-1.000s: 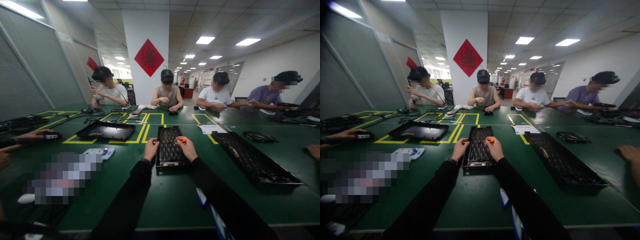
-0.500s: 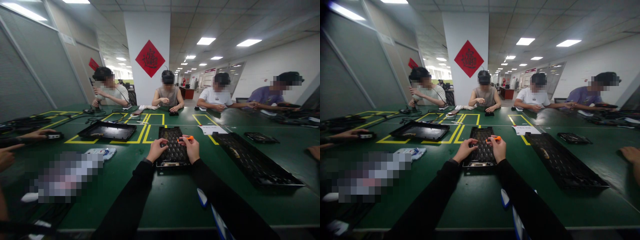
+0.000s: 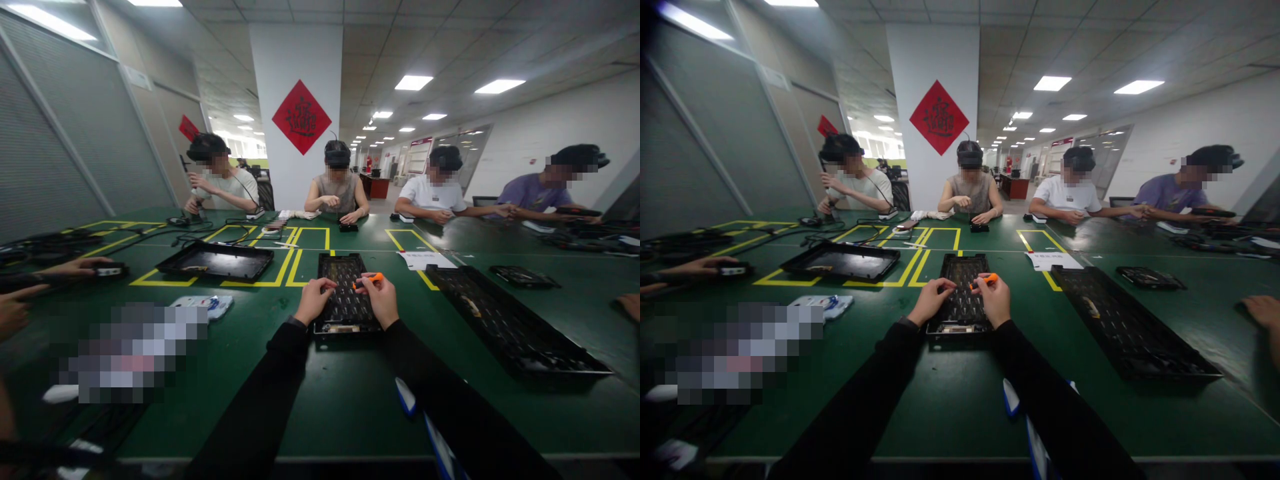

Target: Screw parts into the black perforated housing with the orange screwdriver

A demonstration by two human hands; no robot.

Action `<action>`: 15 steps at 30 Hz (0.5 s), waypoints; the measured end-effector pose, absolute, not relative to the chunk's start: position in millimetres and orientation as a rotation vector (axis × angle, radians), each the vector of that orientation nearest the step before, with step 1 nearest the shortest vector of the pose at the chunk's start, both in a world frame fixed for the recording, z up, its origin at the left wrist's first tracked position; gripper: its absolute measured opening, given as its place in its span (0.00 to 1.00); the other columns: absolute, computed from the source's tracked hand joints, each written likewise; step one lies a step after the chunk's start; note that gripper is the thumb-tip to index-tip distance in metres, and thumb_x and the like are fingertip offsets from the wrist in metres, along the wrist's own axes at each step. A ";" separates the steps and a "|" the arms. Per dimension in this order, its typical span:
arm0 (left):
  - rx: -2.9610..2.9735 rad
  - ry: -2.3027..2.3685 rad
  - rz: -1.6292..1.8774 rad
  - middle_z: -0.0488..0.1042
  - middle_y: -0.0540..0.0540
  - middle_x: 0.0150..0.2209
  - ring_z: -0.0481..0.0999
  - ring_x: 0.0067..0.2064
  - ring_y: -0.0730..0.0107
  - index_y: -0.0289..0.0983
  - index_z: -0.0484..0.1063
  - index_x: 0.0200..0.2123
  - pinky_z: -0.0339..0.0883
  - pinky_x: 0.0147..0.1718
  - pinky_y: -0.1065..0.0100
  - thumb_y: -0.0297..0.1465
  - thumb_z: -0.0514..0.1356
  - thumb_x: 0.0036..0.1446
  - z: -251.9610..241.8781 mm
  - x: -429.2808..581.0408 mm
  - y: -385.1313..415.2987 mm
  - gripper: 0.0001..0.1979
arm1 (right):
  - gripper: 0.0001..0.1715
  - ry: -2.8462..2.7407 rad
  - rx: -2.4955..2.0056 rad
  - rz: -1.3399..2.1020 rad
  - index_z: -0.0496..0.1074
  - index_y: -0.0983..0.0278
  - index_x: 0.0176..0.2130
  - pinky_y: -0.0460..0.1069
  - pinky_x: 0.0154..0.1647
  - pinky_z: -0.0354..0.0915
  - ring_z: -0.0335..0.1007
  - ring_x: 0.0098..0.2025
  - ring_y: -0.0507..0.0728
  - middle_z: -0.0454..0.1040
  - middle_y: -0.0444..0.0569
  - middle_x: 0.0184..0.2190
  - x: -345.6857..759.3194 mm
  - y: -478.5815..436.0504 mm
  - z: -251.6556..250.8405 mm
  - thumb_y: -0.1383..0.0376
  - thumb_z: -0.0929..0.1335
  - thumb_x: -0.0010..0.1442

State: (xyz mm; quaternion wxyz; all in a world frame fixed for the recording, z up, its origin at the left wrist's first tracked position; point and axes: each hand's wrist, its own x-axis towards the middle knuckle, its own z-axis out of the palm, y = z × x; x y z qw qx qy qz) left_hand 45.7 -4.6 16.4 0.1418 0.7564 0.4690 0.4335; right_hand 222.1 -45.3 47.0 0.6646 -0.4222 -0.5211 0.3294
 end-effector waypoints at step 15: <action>2.176 1.411 1.263 0.73 0.49 0.36 0.69 0.39 0.70 0.39 0.72 0.34 0.60 0.42 0.67 0.27 0.51 0.53 14.0 44.9 -1.2 0.11 | 0.18 -1.372 -1.025 0.755 0.68 0.66 0.37 0.48 0.31 0.68 0.74 0.27 0.55 0.74 0.50 0.32 217.9 -49.8 45.6 0.56 0.66 0.51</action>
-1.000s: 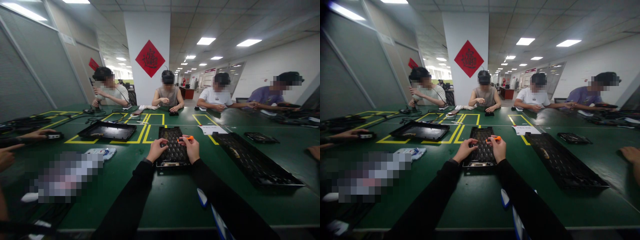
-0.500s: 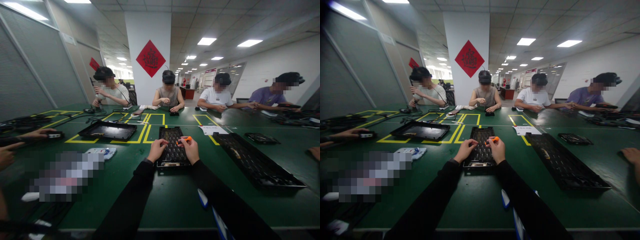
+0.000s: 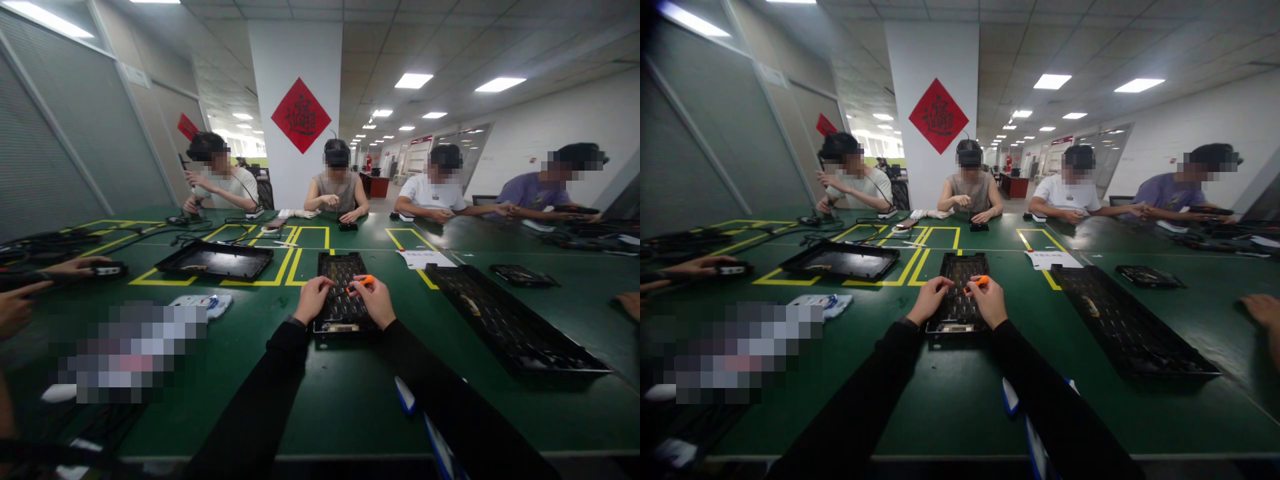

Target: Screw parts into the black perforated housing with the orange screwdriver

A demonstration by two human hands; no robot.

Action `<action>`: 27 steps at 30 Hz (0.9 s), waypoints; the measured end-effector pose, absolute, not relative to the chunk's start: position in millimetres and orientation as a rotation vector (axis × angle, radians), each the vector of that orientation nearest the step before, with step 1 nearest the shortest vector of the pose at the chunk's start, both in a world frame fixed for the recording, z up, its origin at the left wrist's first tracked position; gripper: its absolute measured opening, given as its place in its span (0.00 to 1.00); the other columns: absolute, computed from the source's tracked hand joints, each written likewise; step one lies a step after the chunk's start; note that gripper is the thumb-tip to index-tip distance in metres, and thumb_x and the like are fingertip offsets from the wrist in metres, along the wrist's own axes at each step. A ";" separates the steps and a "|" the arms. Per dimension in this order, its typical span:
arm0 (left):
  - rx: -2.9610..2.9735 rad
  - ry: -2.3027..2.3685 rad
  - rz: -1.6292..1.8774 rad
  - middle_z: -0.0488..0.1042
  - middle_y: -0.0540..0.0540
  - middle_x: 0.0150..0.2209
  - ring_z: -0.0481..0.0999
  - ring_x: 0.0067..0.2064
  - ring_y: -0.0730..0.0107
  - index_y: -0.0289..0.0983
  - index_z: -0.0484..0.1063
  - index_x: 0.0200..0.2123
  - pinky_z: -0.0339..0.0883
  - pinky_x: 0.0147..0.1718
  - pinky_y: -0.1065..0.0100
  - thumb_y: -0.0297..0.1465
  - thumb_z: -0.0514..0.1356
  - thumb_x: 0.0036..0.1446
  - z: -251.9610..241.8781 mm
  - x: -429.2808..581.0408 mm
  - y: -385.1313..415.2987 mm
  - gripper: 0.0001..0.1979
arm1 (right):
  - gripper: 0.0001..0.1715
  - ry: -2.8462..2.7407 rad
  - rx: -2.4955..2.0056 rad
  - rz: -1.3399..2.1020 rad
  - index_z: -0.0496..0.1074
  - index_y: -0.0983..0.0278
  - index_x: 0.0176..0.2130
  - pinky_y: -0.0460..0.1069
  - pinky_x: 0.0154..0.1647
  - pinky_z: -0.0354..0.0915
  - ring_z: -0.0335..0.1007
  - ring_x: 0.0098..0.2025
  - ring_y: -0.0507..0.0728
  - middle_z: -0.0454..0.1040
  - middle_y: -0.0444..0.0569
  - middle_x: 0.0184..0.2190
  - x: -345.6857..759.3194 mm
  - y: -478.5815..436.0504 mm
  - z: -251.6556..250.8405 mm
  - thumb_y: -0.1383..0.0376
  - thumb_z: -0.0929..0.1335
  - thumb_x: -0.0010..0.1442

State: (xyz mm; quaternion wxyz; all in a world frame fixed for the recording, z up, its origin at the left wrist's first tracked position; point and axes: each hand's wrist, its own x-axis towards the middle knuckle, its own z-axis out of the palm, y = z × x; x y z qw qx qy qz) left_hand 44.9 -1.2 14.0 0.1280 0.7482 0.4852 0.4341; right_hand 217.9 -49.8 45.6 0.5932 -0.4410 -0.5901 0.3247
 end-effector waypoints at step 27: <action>2.458 1.582 0.822 0.75 0.46 0.30 0.66 0.39 0.62 0.42 0.75 0.28 0.51 0.45 0.60 0.29 0.57 0.47 26.8 49.9 -11.2 0.07 | 0.17 -1.265 -1.052 0.703 0.68 0.67 0.35 0.46 0.27 0.67 0.73 0.24 0.53 0.74 0.49 0.29 221.6 -42.0 40.2 0.57 0.66 0.50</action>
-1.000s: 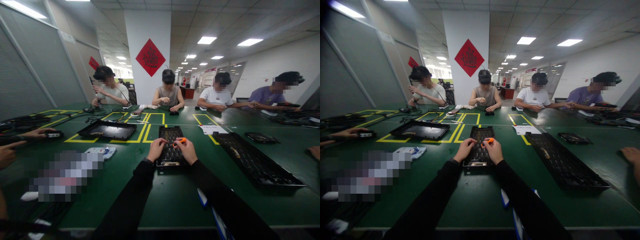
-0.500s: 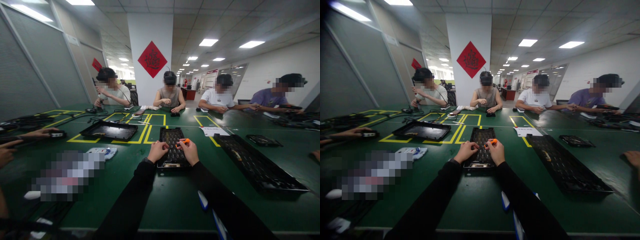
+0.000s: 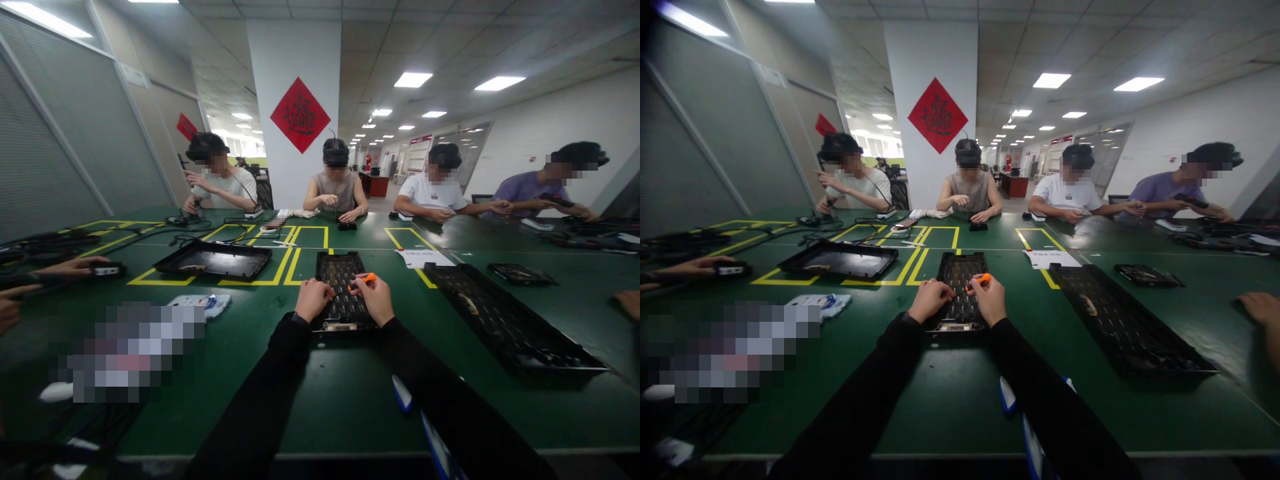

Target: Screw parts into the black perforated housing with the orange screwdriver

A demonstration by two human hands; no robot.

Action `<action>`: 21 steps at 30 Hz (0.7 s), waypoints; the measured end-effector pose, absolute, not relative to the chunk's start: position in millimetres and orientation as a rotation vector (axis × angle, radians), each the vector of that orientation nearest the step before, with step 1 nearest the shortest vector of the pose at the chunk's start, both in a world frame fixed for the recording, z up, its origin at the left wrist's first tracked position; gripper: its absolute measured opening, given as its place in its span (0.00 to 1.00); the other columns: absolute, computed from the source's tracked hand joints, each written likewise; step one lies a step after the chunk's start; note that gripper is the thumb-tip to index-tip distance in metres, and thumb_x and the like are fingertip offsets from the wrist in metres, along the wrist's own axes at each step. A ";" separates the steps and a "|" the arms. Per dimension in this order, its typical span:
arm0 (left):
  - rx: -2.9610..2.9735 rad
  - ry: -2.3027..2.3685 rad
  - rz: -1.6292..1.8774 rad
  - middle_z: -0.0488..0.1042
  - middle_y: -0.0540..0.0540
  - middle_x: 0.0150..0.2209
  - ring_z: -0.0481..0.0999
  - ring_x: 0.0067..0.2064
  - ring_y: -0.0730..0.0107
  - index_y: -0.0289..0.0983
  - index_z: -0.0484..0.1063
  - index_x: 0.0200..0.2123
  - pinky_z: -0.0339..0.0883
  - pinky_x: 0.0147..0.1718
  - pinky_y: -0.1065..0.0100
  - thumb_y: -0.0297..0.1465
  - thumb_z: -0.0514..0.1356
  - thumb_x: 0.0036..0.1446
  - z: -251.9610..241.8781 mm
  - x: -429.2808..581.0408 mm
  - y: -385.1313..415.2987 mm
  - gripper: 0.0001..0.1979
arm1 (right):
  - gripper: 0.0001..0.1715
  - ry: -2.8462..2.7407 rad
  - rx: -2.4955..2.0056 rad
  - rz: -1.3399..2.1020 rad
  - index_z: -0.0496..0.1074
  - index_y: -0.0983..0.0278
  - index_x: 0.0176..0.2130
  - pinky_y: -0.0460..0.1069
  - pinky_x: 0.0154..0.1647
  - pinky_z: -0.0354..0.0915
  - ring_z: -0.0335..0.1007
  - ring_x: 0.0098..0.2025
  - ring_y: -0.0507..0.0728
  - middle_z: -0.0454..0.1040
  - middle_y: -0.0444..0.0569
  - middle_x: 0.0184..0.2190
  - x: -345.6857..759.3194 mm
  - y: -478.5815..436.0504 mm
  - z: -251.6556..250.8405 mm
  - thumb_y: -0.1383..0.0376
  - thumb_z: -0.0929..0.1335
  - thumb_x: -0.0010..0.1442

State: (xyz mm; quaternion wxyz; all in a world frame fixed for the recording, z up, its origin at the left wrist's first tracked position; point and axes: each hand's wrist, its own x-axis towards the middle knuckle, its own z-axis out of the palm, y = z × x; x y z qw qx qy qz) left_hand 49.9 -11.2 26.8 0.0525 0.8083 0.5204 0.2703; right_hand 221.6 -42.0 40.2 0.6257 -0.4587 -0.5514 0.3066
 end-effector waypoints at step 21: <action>2.418 1.570 0.849 0.75 0.45 0.29 0.66 0.39 0.61 0.41 0.75 0.28 0.54 0.43 0.62 0.30 0.57 0.48 23.9 49.5 -7.7 0.06 | 0.10 -1.845 -1.018 0.512 0.68 0.65 0.37 0.49 0.40 0.63 0.68 0.34 0.53 0.71 0.48 0.32 203.0 -51.9 39.9 0.64 0.61 0.56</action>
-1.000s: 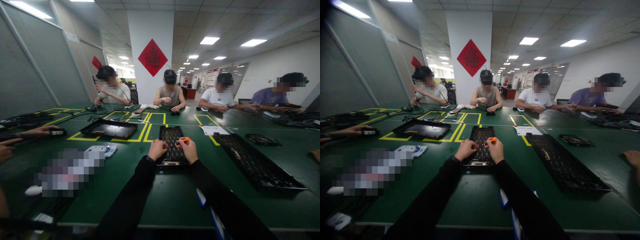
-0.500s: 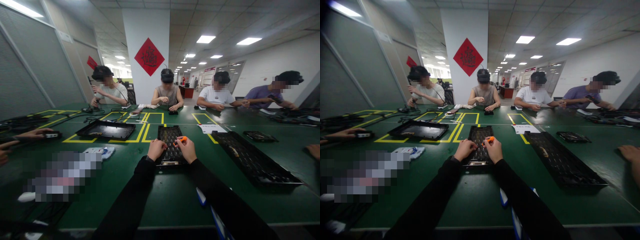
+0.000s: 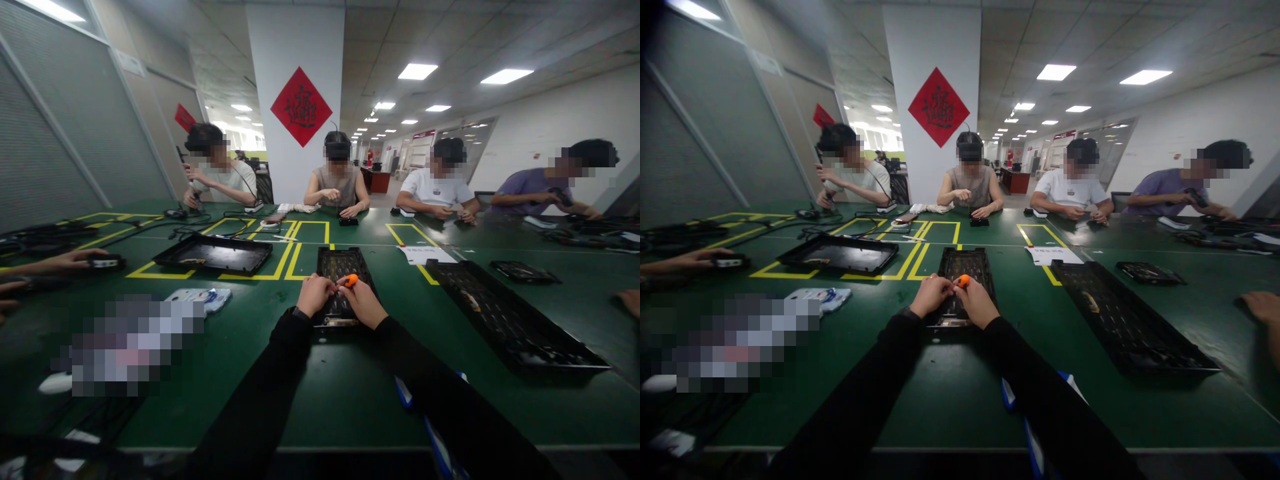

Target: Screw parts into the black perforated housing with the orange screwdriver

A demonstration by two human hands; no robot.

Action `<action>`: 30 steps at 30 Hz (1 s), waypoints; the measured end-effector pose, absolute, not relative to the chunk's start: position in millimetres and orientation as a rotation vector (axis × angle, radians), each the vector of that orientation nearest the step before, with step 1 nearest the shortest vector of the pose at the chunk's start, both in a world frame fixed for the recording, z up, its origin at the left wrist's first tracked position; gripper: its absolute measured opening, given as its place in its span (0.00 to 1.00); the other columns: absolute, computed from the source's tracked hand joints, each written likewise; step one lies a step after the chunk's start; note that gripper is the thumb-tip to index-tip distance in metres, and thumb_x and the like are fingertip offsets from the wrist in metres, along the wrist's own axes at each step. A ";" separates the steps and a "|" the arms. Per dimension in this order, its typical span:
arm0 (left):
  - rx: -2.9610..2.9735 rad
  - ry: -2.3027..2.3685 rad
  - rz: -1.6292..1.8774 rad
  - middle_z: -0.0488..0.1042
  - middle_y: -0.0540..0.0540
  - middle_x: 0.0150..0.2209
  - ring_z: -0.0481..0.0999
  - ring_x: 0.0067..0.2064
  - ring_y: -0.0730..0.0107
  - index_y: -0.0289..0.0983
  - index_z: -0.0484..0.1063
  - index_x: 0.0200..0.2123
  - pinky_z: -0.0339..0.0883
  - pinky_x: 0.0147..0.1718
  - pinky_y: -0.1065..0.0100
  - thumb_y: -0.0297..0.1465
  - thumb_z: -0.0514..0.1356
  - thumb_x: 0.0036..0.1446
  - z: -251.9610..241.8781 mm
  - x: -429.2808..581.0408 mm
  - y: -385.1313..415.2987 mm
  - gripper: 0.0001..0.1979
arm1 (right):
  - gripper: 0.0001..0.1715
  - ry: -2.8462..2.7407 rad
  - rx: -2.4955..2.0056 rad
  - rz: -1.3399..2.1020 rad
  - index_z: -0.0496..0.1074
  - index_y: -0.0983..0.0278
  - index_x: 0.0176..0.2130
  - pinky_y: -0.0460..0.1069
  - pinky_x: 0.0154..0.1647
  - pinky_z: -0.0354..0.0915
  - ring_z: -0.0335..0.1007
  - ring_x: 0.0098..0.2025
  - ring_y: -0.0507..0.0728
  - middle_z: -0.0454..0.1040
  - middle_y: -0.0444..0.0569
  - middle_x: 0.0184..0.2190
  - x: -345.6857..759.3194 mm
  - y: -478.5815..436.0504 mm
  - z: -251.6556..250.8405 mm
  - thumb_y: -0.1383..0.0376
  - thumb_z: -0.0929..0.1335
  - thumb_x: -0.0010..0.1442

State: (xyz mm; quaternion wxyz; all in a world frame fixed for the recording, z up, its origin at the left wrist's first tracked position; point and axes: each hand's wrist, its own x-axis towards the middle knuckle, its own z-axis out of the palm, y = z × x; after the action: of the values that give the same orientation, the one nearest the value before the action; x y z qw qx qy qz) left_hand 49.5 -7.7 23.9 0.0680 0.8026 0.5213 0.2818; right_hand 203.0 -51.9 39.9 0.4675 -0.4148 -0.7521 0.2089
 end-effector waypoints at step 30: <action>1.703 1.586 1.496 0.72 0.47 0.30 0.69 0.35 0.71 0.35 0.71 0.28 0.60 0.36 0.70 0.35 0.48 0.53 2.9 38.6 12.2 0.14 | 0.15 -1.582 -0.942 0.797 0.67 0.66 0.38 0.50 0.39 0.68 0.74 0.33 0.54 0.73 0.49 0.33 210.6 -43.7 29.5 0.58 0.62 0.56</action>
State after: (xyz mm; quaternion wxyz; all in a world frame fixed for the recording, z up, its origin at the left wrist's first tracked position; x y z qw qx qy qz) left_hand 38.6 12.2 2.9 0.1866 0.6048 0.5633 0.5312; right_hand 210.6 -43.7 29.5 0.5375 -0.3958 -0.6650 0.3350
